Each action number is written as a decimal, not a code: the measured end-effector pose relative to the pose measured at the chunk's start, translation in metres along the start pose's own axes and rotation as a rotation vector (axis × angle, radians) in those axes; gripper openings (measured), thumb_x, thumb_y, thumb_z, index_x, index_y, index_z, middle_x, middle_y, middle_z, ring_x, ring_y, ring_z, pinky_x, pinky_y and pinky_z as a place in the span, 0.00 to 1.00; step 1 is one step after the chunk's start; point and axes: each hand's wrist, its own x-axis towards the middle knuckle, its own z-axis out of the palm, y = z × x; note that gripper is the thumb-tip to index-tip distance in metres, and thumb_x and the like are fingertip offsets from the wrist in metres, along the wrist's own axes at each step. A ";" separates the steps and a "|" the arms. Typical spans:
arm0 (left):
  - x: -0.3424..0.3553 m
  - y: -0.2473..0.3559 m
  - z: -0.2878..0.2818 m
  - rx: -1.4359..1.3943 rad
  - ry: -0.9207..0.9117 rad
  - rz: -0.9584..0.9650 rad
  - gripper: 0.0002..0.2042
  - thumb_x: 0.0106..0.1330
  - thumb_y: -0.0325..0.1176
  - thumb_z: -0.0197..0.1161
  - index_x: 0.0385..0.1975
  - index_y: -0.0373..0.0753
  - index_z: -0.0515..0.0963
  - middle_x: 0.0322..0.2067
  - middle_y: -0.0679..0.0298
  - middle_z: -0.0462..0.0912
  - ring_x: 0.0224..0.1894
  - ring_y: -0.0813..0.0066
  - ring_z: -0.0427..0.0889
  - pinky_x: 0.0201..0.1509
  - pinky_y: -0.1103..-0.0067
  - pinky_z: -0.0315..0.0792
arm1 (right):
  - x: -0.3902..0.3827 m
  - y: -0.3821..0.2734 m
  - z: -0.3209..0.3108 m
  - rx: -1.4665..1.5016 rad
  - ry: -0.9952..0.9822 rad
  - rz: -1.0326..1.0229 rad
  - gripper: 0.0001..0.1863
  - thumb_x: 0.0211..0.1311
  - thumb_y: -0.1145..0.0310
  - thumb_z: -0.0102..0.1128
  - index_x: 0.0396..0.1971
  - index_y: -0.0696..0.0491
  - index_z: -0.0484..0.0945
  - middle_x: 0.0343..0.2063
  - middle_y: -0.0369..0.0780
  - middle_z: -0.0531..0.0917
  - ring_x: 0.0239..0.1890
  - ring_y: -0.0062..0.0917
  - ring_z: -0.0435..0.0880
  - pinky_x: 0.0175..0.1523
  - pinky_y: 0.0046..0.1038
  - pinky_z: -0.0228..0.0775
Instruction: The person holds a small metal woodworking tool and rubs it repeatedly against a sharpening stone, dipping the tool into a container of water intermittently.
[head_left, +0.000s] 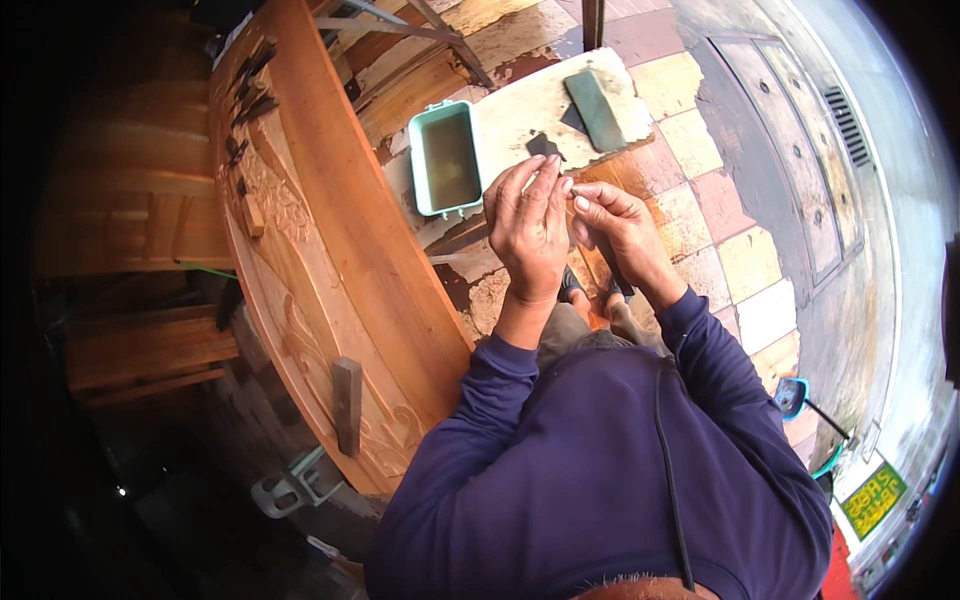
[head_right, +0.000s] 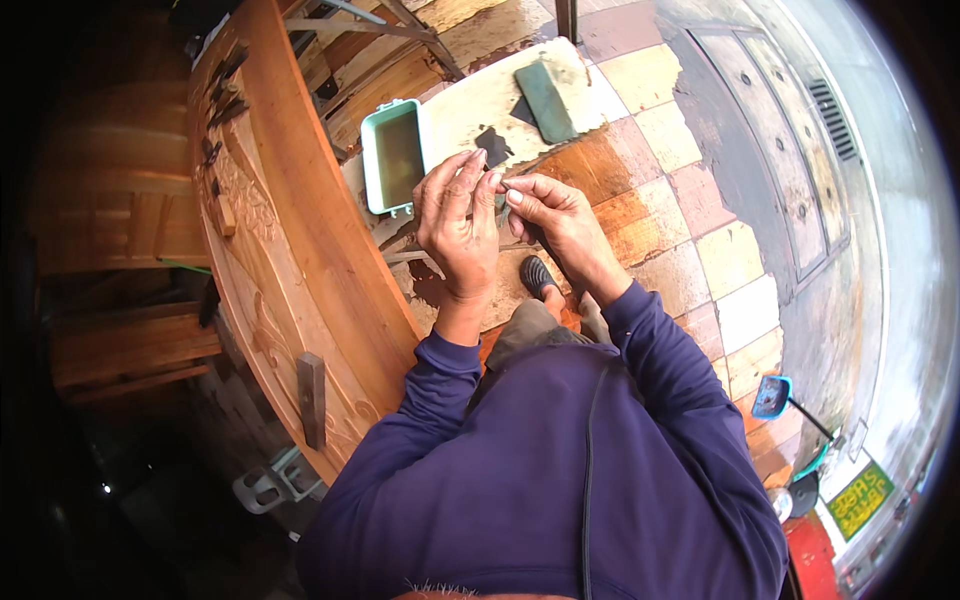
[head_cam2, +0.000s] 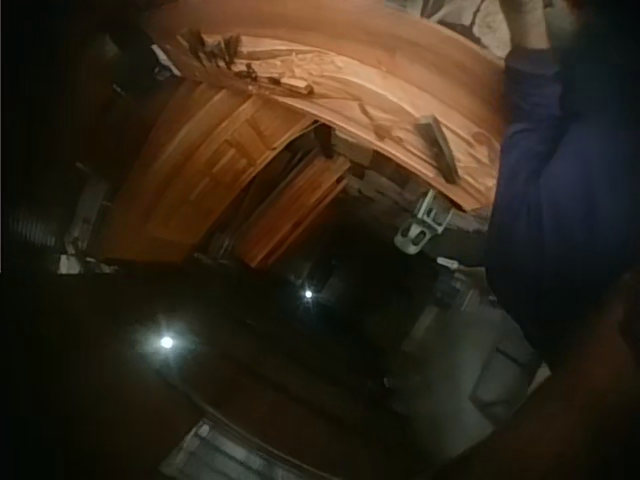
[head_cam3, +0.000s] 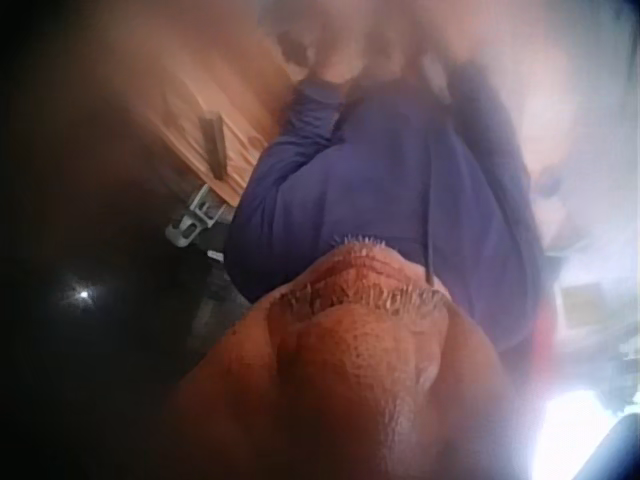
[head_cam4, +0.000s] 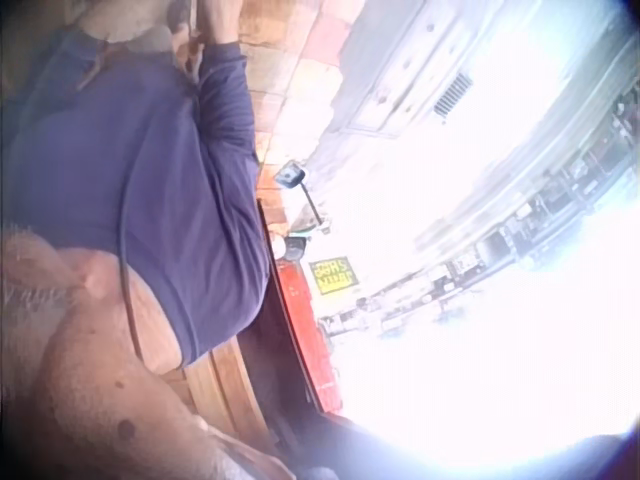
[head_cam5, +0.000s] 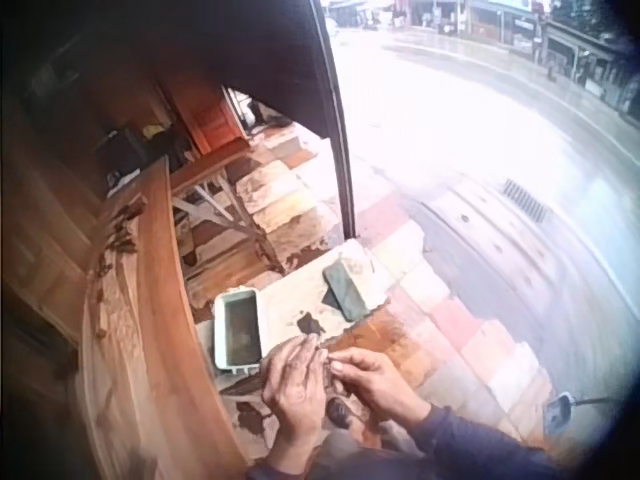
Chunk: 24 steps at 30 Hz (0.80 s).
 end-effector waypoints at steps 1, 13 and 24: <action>-0.002 -0.005 -0.003 0.005 0.029 0.000 0.16 0.62 0.24 0.77 0.50 0.40 0.89 0.48 0.62 0.87 0.52 0.61 0.84 0.58 0.68 0.78 | 0.003 0.001 0.005 -0.012 -0.011 0.009 0.11 0.80 0.67 0.62 0.54 0.53 0.85 0.29 0.30 0.82 0.32 0.12 0.78 0.39 0.17 0.68; 0.015 -0.108 -0.056 0.269 -0.001 -0.221 0.10 0.72 0.29 0.69 0.49 0.35 0.88 0.47 0.54 0.89 0.49 0.55 0.88 0.56 0.68 0.81 | 0.095 -0.018 0.061 -1.463 -0.051 -0.602 0.14 0.74 0.66 0.61 0.53 0.43 0.91 0.34 0.44 0.89 0.31 0.37 0.88 0.38 0.35 0.80; 0.037 -0.207 -0.047 0.652 -0.719 0.066 0.09 0.67 0.27 0.64 0.25 0.42 0.87 0.27 0.52 0.89 0.35 0.52 0.92 0.40 0.62 0.85 | 0.172 0.008 0.132 -2.456 -0.459 -0.613 0.13 0.75 0.61 0.55 0.41 0.46 0.90 0.50 0.39 0.85 0.56 0.35 0.83 0.57 0.42 0.75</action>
